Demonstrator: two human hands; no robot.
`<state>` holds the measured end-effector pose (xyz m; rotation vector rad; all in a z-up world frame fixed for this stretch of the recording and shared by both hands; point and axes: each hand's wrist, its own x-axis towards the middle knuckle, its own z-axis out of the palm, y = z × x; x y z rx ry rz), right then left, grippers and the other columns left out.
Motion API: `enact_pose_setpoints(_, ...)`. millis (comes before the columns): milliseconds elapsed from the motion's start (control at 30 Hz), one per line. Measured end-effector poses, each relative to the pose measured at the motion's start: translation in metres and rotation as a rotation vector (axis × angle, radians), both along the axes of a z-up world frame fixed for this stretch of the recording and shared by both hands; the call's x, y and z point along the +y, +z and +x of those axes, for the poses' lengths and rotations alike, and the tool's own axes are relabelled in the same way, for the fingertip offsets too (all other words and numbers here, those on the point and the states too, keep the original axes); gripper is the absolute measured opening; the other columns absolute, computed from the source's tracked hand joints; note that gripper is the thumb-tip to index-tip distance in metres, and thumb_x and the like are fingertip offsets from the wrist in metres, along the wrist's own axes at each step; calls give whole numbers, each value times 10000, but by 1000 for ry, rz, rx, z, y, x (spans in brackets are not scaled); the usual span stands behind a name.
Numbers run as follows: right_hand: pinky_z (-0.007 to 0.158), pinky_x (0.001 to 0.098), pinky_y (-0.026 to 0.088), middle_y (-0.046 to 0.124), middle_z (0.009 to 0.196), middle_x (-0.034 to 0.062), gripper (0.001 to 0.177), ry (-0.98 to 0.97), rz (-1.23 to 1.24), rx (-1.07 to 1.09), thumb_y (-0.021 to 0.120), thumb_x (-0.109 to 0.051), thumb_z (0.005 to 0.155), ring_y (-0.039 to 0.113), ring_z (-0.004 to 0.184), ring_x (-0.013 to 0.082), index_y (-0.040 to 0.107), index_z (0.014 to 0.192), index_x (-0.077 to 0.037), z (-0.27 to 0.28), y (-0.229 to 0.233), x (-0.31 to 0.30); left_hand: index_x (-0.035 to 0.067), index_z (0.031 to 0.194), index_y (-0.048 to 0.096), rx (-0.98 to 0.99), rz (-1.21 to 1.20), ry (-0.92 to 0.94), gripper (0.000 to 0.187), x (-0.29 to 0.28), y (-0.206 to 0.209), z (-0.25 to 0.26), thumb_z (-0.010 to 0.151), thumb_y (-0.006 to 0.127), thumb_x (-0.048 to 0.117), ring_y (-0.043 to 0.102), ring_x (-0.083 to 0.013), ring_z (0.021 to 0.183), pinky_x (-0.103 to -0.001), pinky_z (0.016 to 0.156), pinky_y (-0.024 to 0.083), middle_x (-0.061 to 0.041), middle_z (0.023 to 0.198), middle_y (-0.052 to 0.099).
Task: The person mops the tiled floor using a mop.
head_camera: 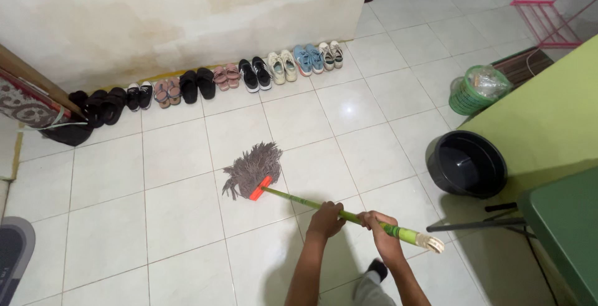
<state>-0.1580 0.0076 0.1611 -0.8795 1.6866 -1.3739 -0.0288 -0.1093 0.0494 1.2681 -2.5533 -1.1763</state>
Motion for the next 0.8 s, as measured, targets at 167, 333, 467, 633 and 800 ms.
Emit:
enact_pose_setpoints(167,708,337,464,646,720,98,276,100,27,5,558,-66,960,513,715,166,668,754,82,-23,15,-33,137,1112,614,9,-32,29,252,-22,8,-9,923,706,275,549,-322,1245,-486,932,545,-70,1177,643)
enact_pose_setpoints(333,1024,363,533,536,670,82,296,102,-267,-137,493,-8,969,574,749,176,614,710,69,-52,-3,-68,107,1101,607,163,-162,116,292,-34,3,-37,909,743,280,470,-438,1293,-517,957,503,-92,1216,639)
enact_pose_setpoints(467,871,417,526,461,630,77,334,124,-288,-258,448,21,959,455,657,179,424,630,-30,-125,-36,-96,121,1138,611,81,7,272,315,-45,10,-93,929,690,342,589,-353,1152,-481,968,510,-94,1180,619)
enact_pose_setpoints(633,765,435,499,400,582,58,362,178,-320,-348,455,8,953,419,590,192,396,601,-51,-220,-61,-131,92,1100,632,1,28,324,372,-72,11,-177,943,701,422,595,-335,1116,-470,959,512,-110,1119,621)
enact_pose_setpoints(800,792,441,535,472,561,89,364,263,-289,-297,469,-3,925,426,553,205,447,563,-35,-292,-41,-158,64,964,685,-2,5,402,456,-83,16,-250,892,724,513,665,-317,1004,-456,839,564,-103,994,692)
